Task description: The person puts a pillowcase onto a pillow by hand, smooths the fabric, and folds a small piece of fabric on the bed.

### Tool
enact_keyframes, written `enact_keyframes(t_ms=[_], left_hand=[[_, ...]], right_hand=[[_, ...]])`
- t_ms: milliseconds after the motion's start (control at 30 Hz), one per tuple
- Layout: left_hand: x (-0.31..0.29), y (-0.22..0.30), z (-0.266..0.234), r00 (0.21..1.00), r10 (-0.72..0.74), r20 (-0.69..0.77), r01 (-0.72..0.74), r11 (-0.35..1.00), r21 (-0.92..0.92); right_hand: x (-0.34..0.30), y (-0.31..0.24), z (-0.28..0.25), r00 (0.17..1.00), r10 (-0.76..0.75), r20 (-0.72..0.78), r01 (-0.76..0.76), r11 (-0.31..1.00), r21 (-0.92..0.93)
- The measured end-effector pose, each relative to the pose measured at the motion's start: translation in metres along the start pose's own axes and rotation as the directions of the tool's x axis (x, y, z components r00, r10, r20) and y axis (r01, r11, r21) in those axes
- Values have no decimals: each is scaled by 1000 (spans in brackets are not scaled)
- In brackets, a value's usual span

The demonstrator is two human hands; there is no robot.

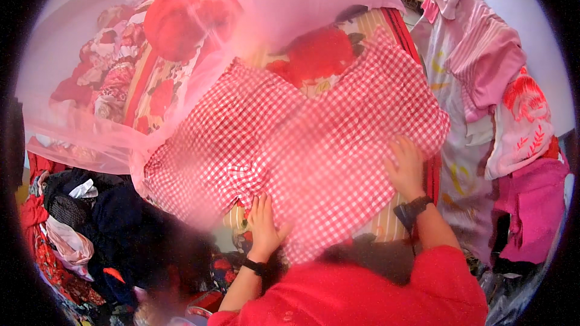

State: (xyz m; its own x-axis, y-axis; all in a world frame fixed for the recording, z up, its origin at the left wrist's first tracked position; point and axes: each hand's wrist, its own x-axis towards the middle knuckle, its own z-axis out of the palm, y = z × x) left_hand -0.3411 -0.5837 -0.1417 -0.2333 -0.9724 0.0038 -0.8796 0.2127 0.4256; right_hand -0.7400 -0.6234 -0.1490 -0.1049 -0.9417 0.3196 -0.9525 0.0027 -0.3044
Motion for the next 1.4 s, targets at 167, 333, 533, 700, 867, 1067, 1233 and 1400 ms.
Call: enact_keyframes(t_ms=[167,333,533,700,867,1067,1233,1400], left_hand=[[2,3,-2,1000,-5,12,5,1000,15],[0,-1,-2,1000,-9,0,9,1000,-26],[-4,-10,10,999,-15,-28,16,1000,22],[-5,-8,4,999,-26,-30,29,994,106],[-2,-8,5,997,18,-77,-17,1000,21],[-9,-17,5,991,45,-122,-50,998,-36],[-19,-28,-2,977,137,-164,-150,986,-68],[-38,-40,-10,982,177,-71,-183,978,-102]], right_hand=[[2,-1,-2,1000,0,-22,0,999,37],[4,-3,0,999,2,42,-3,1000,30],[-2,1,3,999,-20,32,20,1000,17],[-1,16,23,995,-93,-21,93,996,15],[-6,35,27,994,-110,4,110,988,-105],[-3,31,36,992,-124,-7,123,987,-99],[-4,24,36,993,-115,-1,114,983,-141],[-11,26,43,999,48,17,-44,978,-202]])
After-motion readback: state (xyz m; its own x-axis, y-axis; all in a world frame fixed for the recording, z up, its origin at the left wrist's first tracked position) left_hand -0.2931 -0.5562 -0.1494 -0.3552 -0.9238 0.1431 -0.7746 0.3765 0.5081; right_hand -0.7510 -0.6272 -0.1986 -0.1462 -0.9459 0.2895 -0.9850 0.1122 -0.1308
